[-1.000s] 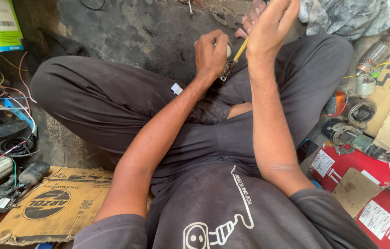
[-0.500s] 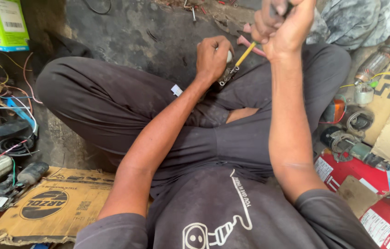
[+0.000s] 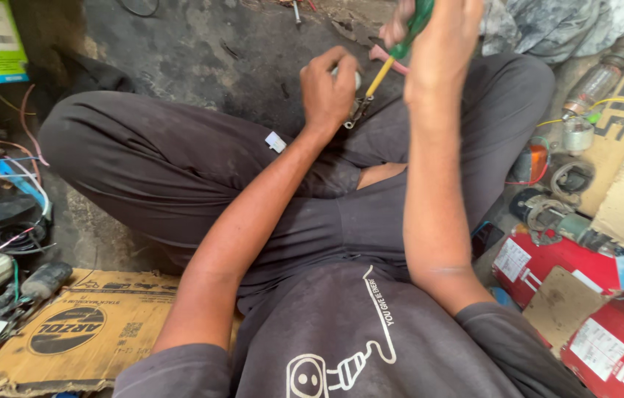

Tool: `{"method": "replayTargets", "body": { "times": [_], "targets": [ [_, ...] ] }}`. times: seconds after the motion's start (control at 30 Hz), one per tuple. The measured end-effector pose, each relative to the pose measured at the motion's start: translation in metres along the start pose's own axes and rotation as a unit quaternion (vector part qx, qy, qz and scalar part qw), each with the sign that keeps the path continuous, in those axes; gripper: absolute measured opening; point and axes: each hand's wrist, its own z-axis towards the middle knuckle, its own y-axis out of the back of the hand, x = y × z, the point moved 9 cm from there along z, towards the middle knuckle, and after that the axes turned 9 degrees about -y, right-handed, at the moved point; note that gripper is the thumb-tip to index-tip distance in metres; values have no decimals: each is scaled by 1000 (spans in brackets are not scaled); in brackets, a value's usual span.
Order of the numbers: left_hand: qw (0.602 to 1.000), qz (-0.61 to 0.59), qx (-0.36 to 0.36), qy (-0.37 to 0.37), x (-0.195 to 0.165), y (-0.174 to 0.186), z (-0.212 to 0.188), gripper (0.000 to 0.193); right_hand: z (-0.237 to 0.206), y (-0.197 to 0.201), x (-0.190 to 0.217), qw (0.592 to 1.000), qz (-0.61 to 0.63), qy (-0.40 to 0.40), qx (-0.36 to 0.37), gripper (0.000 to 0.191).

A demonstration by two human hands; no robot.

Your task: The person sits on the floor and cleans a cylindrical electrical component with a cloth. They then use pliers to adjust parts of the component and a screwdriver to tighten or loosen screws. The person continues to manipulate the component with both hands and tools.

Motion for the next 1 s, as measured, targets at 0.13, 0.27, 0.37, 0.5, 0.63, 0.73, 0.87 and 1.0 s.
{"method": "replayTargets", "body": {
  "times": [0.13, 0.27, 0.37, 0.5, 0.63, 0.73, 0.87, 1.0],
  "targets": [
    [998, 31, -35, 45, 4, 4, -11, 30, 7, 2, -16, 997, 71, 21, 9, 30],
    [998, 44, -46, 27, 3, 2, -7, 29, 21, 11, -33, 997, 81, 12, 5, 29],
    [998, 44, -42, 26, 3, -1, -7, 29, 20, 18, -38, 997, 72, 16, -6, 27],
    [998, 38, -45, 32, 3, -2, -9, 29, 7, 15, -41, 996, 77, 27, -22, 26],
    [998, 50, -34, 22, 4, -2, -8, 29, -1, 5, -34, 995, 93, 4, -25, 25],
    [999, 13, -24, 18, 6, -1, -7, 29, -2, 6, -14, 999, 29, 9, -32, 41],
    [1000, 13, -23, 6, 6, 1, -10, 27, -3, 3, -11, 995, 76, -27, 65, 39],
    [1000, -4, 1, -9, 13, -4, -3, 25, 20, 10, -28, 965, 141, -129, 178, 36]
  ]
}}
